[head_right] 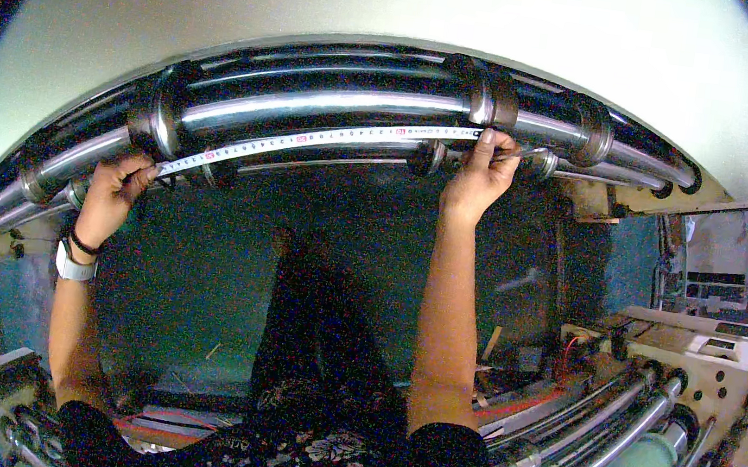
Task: The person uses a tape measure to measure the length and circumference of several large metal pipes mounted on a machine. They repeatedly extend the tape, wrap it around the pipes, and read the measurements.
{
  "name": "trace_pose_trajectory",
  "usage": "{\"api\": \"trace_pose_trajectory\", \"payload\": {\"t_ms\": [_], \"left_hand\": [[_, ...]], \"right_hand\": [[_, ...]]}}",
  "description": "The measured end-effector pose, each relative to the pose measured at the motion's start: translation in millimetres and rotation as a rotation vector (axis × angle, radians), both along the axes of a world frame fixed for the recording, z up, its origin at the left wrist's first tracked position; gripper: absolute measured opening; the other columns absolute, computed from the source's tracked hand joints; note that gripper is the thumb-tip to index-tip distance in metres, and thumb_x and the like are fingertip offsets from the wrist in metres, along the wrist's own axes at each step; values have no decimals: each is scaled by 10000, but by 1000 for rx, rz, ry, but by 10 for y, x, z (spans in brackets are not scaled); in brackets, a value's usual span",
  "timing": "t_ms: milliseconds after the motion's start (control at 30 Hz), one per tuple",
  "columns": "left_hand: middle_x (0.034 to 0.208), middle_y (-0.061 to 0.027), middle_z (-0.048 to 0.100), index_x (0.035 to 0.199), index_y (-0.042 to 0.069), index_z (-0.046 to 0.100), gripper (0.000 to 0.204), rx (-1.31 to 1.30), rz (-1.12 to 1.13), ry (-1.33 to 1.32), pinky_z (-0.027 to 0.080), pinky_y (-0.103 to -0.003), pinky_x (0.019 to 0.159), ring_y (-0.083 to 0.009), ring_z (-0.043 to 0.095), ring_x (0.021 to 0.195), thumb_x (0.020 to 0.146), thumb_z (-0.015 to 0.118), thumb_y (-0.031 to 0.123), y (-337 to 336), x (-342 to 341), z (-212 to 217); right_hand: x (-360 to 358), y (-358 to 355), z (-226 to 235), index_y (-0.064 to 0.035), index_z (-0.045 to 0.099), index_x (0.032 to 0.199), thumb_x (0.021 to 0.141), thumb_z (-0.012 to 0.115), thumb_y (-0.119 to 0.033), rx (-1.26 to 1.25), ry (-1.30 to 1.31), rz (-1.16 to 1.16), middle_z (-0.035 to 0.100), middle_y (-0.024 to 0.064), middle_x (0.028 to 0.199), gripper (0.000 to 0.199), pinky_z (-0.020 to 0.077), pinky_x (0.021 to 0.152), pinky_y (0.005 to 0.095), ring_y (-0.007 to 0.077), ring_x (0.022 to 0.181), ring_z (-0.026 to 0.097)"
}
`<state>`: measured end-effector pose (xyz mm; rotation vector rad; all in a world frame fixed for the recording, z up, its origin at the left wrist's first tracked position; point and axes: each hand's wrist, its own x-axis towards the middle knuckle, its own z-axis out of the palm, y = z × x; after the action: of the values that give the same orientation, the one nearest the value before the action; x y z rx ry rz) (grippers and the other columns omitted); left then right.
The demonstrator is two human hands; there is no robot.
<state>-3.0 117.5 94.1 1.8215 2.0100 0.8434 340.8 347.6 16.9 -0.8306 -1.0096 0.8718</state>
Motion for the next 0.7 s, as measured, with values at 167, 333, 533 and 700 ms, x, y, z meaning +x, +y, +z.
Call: {"api": "trace_pose_trajectory", "payload": {"t_ms": [167,333,533,700], "left_hand": [[619,-129,456,767,-17,533,102,18,13,29,369,-263,538,-191,424,551,778,587,69,41,-35,-9],[632,-149,482,780,-4,550,103,59,-17,9,387,-291,538,-239,464,553,774,589,92,62,-39,25],[644,-137,544,795,37,585,136,10,-65,130,383,-322,507,-222,503,545,792,588,173,53,-179,-13],[550,-130,461,766,60,564,142,49,-87,123,344,-307,475,-198,424,477,803,577,196,87,-246,-31]], "right_hand": [[1,-9,33,-97,466,804,855,535,-145,23,-7,26,427,-51,659,98,270,445,176,29,511,337],[48,84,-97,-97,470,805,848,547,-139,7,26,10,461,-30,738,98,345,603,196,58,672,402],[105,45,-44,-102,501,833,831,575,-212,-34,-98,-29,499,-7,826,132,417,656,268,116,749,450],[124,103,-39,-118,489,833,838,565,-199,-2,-31,55,520,-7,791,112,384,584,238,106,705,481]]}}
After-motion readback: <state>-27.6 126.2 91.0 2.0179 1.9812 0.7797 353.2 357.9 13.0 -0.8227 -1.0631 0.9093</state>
